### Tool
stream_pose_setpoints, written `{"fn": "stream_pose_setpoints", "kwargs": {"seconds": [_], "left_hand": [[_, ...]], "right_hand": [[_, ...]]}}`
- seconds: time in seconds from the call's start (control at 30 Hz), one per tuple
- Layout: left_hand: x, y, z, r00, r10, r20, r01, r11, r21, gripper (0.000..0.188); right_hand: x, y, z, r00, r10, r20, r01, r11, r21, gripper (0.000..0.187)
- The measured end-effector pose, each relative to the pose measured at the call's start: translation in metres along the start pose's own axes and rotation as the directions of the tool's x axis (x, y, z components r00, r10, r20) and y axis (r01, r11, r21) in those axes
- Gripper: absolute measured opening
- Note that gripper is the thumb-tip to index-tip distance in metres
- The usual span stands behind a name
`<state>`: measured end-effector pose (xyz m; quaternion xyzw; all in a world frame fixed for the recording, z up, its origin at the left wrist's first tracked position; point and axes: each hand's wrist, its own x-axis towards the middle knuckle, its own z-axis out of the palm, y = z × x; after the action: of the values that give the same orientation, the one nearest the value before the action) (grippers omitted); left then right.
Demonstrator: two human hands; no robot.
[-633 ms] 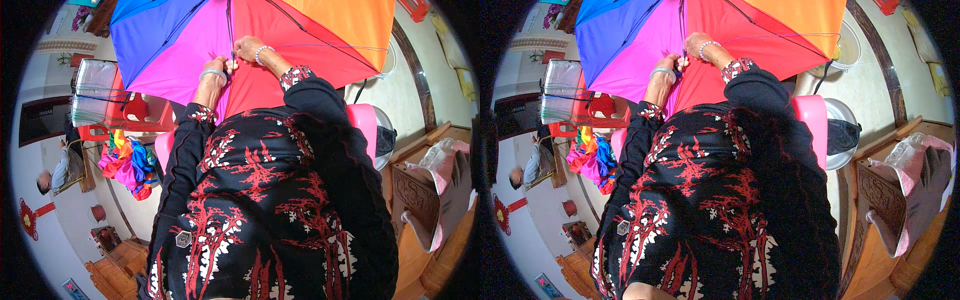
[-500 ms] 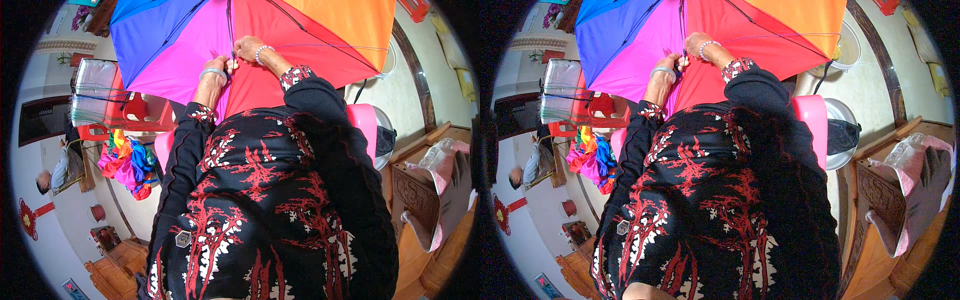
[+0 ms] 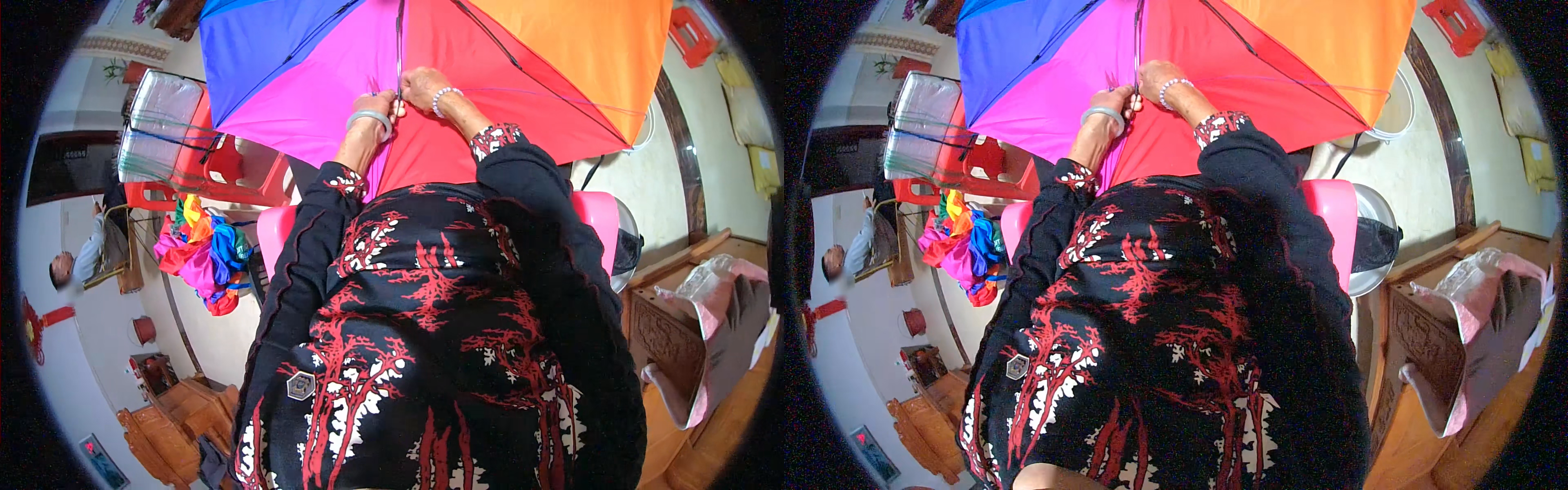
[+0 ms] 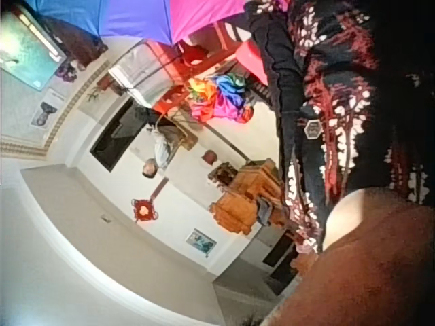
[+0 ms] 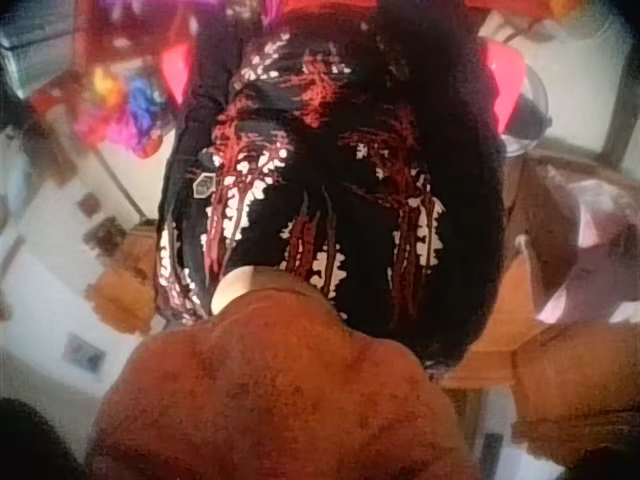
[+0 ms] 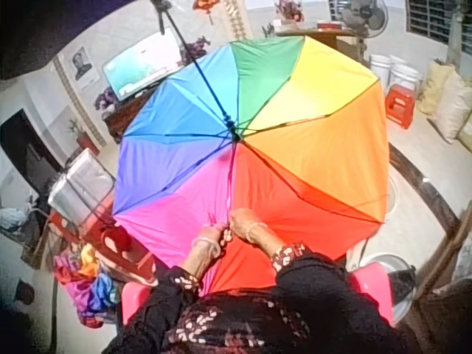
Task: The recorder is inspecting a multi-colored umbrella by checking its ribs, fabric, and mechanism.
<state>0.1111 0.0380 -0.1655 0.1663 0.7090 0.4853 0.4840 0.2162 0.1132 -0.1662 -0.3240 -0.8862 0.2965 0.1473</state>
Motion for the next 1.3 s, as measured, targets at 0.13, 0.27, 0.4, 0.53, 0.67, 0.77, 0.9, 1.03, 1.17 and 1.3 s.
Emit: {"fn": "stream_pose_setpoints", "kwargs": {"seconds": [0.13, 0.27, 0.4, 0.53, 0.67, 0.77, 0.9, 1.03, 1.17, 1.3], "left_hand": [[-0.006, 0.000, 0.011, 0.994, -0.007, -0.106, 0.007, 1.000, -0.002, 0.016], [-0.007, -0.001, 0.009, 0.996, 0.020, -0.087, -0.019, 1.000, 0.009, 0.017], [-0.003, -0.002, 0.005, 0.998, 0.023, -0.061, -0.020, 0.999, 0.039, 0.019], [0.001, -0.003, 0.005, 0.999, 0.042, -0.033, -0.037, 0.988, 0.148, 0.020], [0.022, -0.023, -0.009, 0.923, 0.378, 0.069, -0.341, 0.724, 0.600, 0.023], [-0.009, 0.002, 0.008, 0.986, 0.167, -0.025, -0.146, 0.917, 0.370, 0.021], [-0.026, 0.016, 0.009, 0.998, 0.033, -0.050, -0.016, 0.954, 0.301, 0.019], [-0.009, 0.004, 0.000, 0.981, 0.176, 0.077, -0.186, 0.767, 0.614, 0.018], [0.004, -0.002, -0.001, 0.960, 0.224, 0.165, -0.274, 0.652, 0.707, 0.017], [0.019, -0.013, -0.001, 0.933, 0.308, 0.188, -0.340, 0.576, 0.744, 0.015]], "right_hand": [[0.008, 0.014, -0.003, 0.976, -0.213, -0.042, 0.197, 0.950, -0.242, 0.012], [0.012, 0.006, -0.063, 0.989, -0.146, 0.022, 0.143, 0.912, -0.385, 0.016], [0.004, -0.012, -0.124, 0.968, 0.237, 0.088, -0.208, 0.550, 0.809, 0.008], [-0.015, -0.020, -0.150, 0.980, 0.181, 0.084, -0.139, 0.315, 0.939, 0.009], [-0.019, -0.037, -0.163, 0.983, 0.182, 0.009, -0.118, 0.599, 0.792, 0.008], [-0.012, -0.003, -0.140, 0.994, 0.096, 0.042, -0.105, 0.933, 0.344, 0.011], [-0.005, -0.002, -0.090, 0.985, -0.120, 0.123, 0.124, 0.992, -0.026, 0.013], [0.004, -0.006, -0.046, 0.979, -0.109, 0.172, 0.159, 0.935, -0.316, 0.019], [0.005, -0.009, -0.024, 0.982, -0.117, 0.147, 0.167, 0.903, -0.397, 0.021], [0.008, -0.026, -0.030, 0.938, 0.219, 0.269, -0.228, 0.974, 0.002, 0.023]]}}
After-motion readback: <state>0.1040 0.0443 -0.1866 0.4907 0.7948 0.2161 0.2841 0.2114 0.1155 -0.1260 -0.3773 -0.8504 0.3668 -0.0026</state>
